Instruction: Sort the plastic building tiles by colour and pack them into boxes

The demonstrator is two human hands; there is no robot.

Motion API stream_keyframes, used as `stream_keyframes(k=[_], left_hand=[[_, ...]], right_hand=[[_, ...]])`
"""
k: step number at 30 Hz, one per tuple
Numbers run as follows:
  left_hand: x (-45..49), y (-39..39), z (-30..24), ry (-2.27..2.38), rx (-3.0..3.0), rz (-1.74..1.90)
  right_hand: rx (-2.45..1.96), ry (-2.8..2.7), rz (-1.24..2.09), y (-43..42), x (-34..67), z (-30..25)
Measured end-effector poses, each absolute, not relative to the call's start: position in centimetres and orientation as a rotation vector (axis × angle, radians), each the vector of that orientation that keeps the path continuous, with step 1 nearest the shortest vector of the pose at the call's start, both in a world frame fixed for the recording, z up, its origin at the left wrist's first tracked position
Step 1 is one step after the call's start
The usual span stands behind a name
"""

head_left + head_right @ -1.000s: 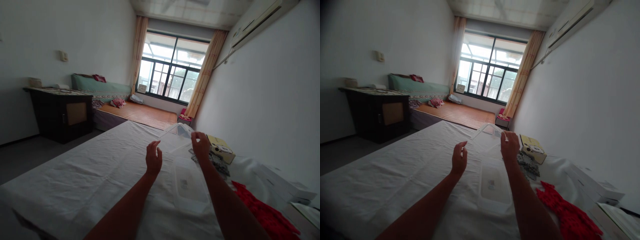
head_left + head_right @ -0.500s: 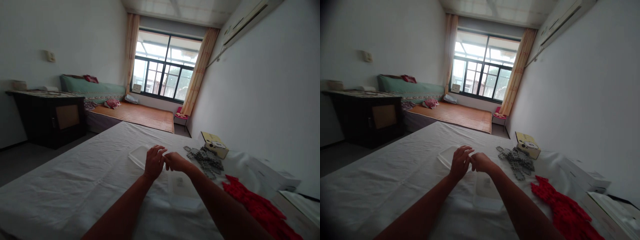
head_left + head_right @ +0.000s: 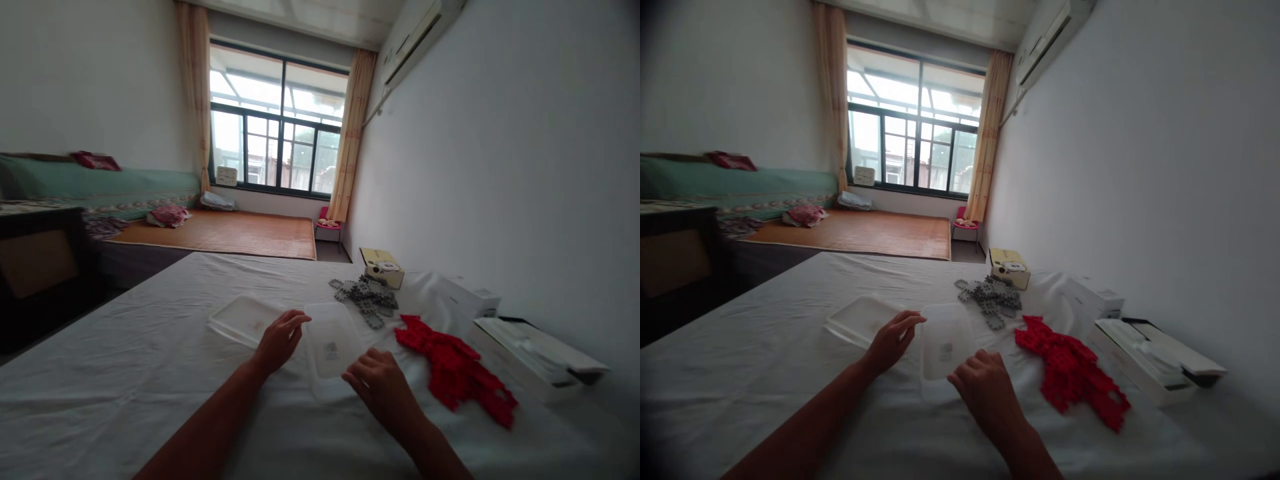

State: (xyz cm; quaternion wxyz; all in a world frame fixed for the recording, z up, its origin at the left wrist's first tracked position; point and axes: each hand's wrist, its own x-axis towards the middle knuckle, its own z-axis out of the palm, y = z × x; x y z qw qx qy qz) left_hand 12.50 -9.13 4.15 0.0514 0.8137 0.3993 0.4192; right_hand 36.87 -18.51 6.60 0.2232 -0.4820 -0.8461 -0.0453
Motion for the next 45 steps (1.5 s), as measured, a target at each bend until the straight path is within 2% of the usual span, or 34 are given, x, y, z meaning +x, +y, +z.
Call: stream_keyframes(k=[4,8,12,16,24,30,37,45], left_hand=[[12.6,-9.1,3.8,1.181,2.454,1.219],[12.3,-8.7,3.6,1.194,2.45,1.197],[12.2,-8.5,3.6,1.191,2.451,1.193],[12.2,-8.5,3.7,1.192,2.446,1.196],[12.1,-8.5,3.6,1.199,2.436,1.178],[12.1,-8.4,3.5,1.2,2.434,1.174],[12.1,-8.6,3.7,1.213,2.418,1.183],[12.1,-8.4,3.4,1.209,2.41,1.174]], right_hand=[[-1.381,-2.087,-0.3,-18.2,43.4,6.6],[-1.771,-1.848,-0.534,-17.0,52.7,4.5],[-2.169,-1.763,-0.367,-15.7,58.0,2.0],[-2.277,-1.807,-0.218,-14.2,58.9,2.0],[-2.259,-1.73,-0.329,-14.0,57.4,2.8],[-2.288,-1.749,-0.233,-14.1,57.9,1.8],[-2.036,-1.776,-0.246,-12.9,59.1,2.0],[-1.825,-1.78,-0.416,-12.9,59.6,1.9]])
